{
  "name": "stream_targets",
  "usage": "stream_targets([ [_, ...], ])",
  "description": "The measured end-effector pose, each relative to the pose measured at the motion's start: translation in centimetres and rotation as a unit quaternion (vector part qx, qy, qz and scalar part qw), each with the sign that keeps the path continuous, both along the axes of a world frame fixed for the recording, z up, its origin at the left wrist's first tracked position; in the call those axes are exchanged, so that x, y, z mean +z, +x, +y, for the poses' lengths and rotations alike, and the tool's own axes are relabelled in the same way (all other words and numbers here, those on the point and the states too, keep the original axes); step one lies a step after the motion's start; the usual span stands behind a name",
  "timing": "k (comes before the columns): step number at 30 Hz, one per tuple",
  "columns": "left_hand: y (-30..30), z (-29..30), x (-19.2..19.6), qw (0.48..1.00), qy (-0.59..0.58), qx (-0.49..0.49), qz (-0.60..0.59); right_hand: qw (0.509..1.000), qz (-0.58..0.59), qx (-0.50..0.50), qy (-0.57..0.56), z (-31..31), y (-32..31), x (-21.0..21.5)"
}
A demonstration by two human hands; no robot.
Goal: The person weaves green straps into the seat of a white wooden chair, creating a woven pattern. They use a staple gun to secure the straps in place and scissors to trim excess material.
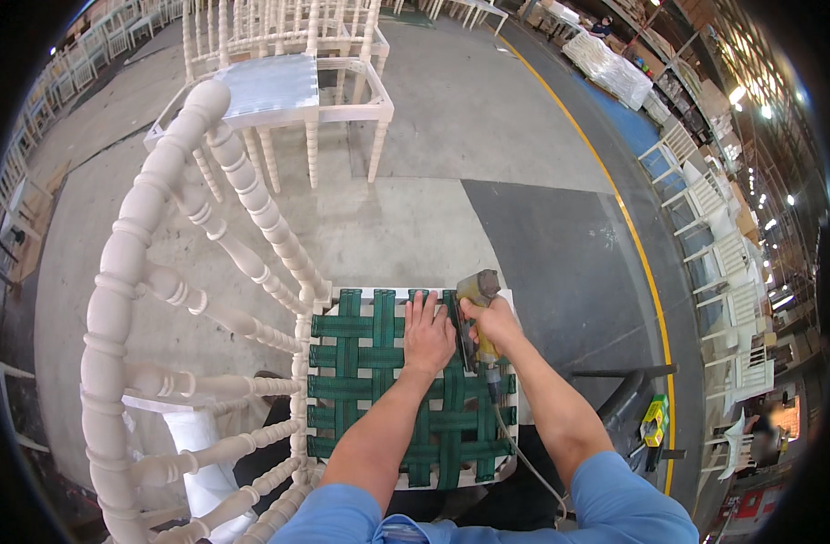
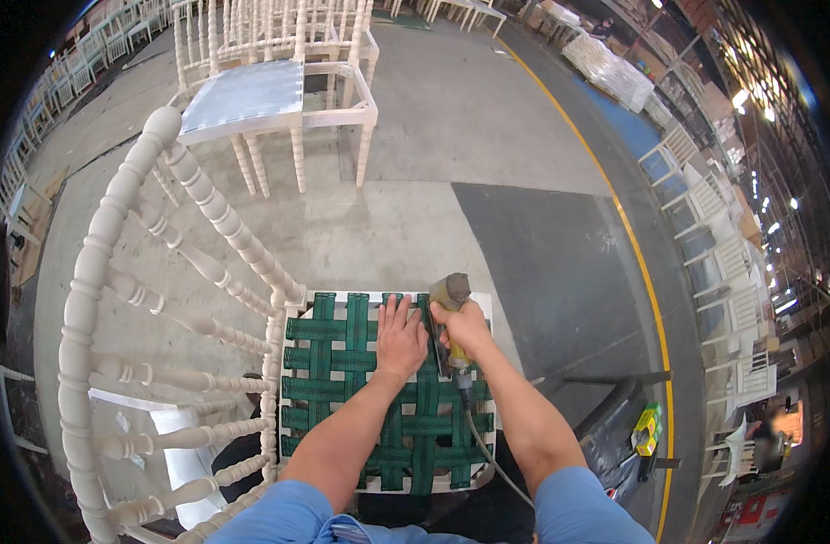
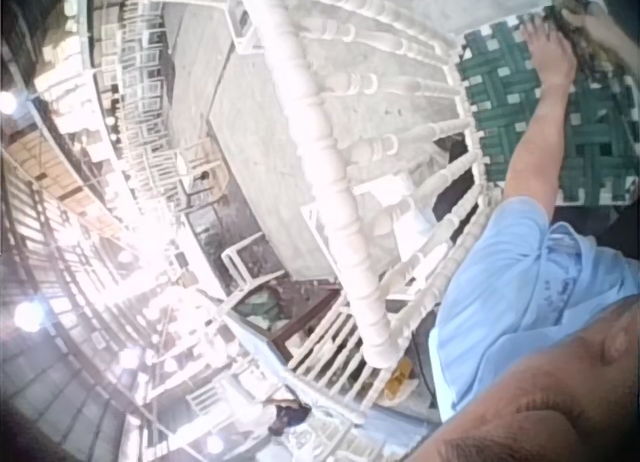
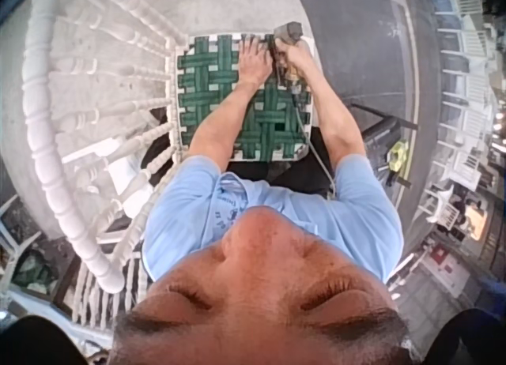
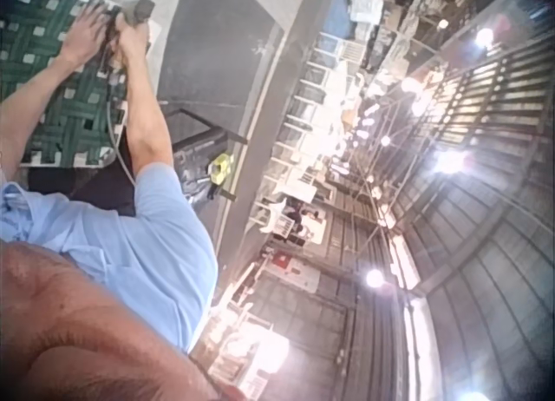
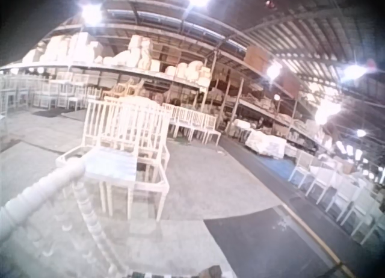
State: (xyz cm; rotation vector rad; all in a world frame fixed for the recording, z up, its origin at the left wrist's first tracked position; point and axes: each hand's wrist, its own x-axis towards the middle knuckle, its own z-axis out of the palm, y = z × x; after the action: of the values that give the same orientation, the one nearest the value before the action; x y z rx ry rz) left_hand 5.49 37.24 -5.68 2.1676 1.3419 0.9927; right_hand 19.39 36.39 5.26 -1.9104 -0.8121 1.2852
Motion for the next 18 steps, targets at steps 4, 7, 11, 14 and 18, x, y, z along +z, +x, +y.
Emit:
stream_targets([
  [4, 0.1, 0.0, 0.0, 0.999, -0.044, -0.012, 0.024, 1.000, 0.006, -0.018, 0.001, -0.2, 0.6, -0.2],
  [7, 0.1, 0.0, 0.1, 0.999, -0.036, -0.011, 0.022, 1.000, -0.017, -0.007, 0.004, 0.1, 1.0, -0.3],
  [11, 0.2, 0.0, 0.2, 1.000, -0.001, -0.003, 0.008, 0.999, 0.026, -0.037, -0.028, -0.5, 1.8, 1.0],
  [14, 0.5, 0.0, -0.1, 0.997, -0.056, -0.018, 0.043, 0.997, 0.046, -0.068, -0.006, -4.1, 3.1, 3.9],
  [18, 0.7, 1.2, -0.6, 0.986, 0.011, -0.047, 0.158, 0.996, -0.004, -0.063, 0.058, -13.4, 7.6, 8.9],
])
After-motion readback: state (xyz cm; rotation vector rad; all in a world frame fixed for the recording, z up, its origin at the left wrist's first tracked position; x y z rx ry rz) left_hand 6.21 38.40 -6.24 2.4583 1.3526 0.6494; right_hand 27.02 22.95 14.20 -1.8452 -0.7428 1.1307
